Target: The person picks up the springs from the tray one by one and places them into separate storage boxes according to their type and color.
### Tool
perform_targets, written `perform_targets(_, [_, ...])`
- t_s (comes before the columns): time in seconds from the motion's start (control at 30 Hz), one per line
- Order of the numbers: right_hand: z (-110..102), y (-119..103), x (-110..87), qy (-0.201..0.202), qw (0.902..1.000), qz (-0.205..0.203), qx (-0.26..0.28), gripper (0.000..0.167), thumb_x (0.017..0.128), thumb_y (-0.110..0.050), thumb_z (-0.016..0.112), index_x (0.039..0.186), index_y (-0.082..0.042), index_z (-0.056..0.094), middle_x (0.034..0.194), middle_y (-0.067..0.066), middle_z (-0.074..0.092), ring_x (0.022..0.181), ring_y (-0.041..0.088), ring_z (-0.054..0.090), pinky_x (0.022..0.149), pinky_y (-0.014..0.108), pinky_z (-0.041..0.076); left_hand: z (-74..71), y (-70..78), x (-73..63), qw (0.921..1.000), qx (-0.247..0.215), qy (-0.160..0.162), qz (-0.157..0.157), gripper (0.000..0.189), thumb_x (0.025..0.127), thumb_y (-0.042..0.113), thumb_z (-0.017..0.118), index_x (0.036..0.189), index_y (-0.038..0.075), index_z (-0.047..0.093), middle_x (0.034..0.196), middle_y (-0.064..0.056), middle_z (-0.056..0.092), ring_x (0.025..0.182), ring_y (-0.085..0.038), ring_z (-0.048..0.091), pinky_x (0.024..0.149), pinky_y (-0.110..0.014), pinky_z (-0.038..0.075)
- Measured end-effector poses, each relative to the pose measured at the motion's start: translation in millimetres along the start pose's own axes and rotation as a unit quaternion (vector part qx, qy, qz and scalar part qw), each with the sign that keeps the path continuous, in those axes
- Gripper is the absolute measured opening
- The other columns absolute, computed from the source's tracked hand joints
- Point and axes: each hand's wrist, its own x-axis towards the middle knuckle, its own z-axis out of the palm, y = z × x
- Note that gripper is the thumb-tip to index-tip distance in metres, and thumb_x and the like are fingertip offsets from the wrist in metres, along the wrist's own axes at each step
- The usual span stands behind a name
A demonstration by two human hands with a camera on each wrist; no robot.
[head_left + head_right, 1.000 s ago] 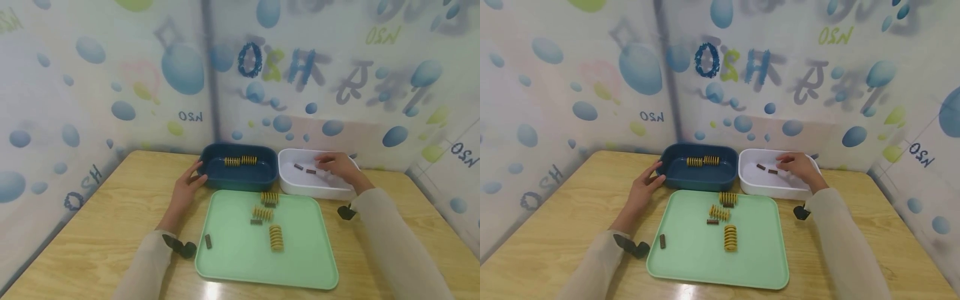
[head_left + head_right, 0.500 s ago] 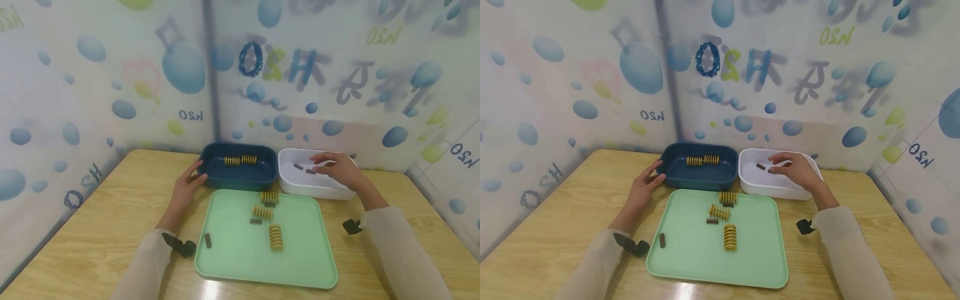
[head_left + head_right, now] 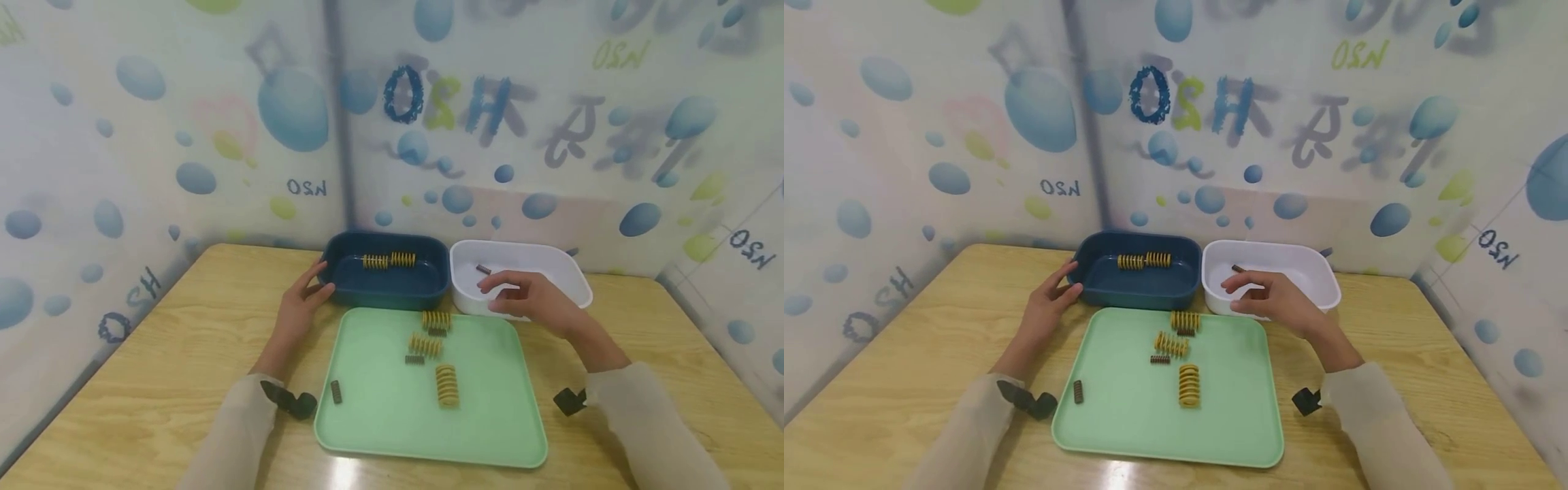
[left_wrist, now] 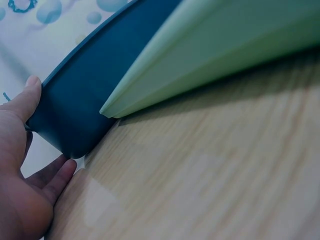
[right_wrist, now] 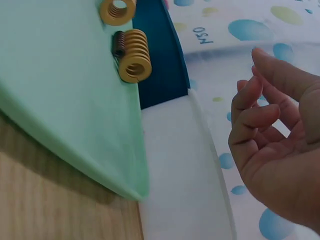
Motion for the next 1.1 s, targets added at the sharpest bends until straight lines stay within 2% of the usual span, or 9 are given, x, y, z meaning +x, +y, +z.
perform_targets(0.13, [8,0,-1.8,-0.044,0.9982,-0.035,0.018,0.037,0.086,-0.009,0.071,0.120,0.002,0.060,0.117,0.021,0.057,0.087,0.030,0.060,0.074,0.029,0.054,-1.2,-10.7,4.0,0.9998,0.015,0.008,0.007,0.056,0.094,0.029,0.063,0.145,0.020,0.044,0.156,0.004,0.026,0.126,-0.029,0.046,0.103,-0.042,0.037])
perform_targets(0.3, [20,-2,-3.2,-0.073,0.9920,-0.102,0.006,0.028,0.086,-0.004,0.070,0.113,-0.005,0.064,0.105,0.012,0.062,0.083,0.023,0.059,0.069,0.027,0.052,-1.0,-12.7,5.4,0.9998,0.015,0.008,0.013,0.057,0.092,0.032,0.064,0.144,0.020,0.044,0.156,0.006,0.026,0.124,-0.027,0.047,0.102,-0.042,0.038])
perform_targets(0.43, [32,-6,-3.9,-0.104,0.9843,-0.143,0.001,0.027,0.087,-0.002,0.069,0.113,-0.009,0.065,0.103,0.016,0.062,0.078,0.021,0.057,0.062,0.027,0.050,-1.0,-13.3,5.3,0.9997,0.018,0.006,0.018,0.058,0.092,0.033,0.065,0.145,0.019,0.044,0.156,0.003,0.026,0.125,-0.029,0.047,0.102,-0.043,0.038])
perform_targets(0.53, [40,-8,-4.5,-0.150,0.9762,-0.156,-0.014,0.029,0.088,-0.005,0.068,0.116,-0.008,0.064,0.107,0.019,0.061,0.077,0.019,0.057,0.059,0.027,0.050,-1.1,-14.6,5.1,0.9994,0.023,0.011,0.022,0.058,0.092,0.034,0.065,0.144,0.018,0.044,0.156,0.000,0.026,0.125,-0.031,0.047,0.101,-0.042,0.039])
perform_targets(0.73, [52,-6,-3.9,-0.249,0.9520,-0.172,-0.049,0.037,0.088,-0.010,0.069,0.124,-0.012,0.061,0.119,0.007,0.060,0.081,0.016,0.059,0.057,0.027,0.049,-1.2,-14.6,4.2,0.9996,0.018,0.014,0.018,0.056,0.093,0.030,0.064,0.144,0.018,0.045,0.156,-0.001,0.027,0.125,-0.032,0.047,0.101,-0.041,0.039])
perform_targets(0.9, [55,-2,-5.3,-0.299,0.9368,-0.173,-0.057,0.042,0.088,-0.010,0.069,0.128,-0.015,0.059,0.129,-0.001,0.058,0.084,0.015,0.061,0.058,0.027,0.051,-0.5,-13.6,4.3,0.9998,0.015,0.007,0.015,0.055,0.094,0.029,0.063,0.144,0.019,0.044,0.156,0.002,0.026,0.126,-0.030,0.046,0.104,-0.044,0.037])
perform_targets(1.1, [55,1,-6.4,-0.339,0.9236,-0.171,-0.056,0.045,0.090,-0.014,0.067,0.133,-0.013,0.055,0.134,0.000,0.054,0.089,0.015,0.061,0.064,0.028,0.053,-0.7,-14.6,5.6,0.9997,0.022,0.007,0.012,0.056,0.094,0.030,0.063,0.145,0.020,0.043,0.156,0.005,0.025,0.127,-0.029,0.045,0.104,-0.043,0.036])
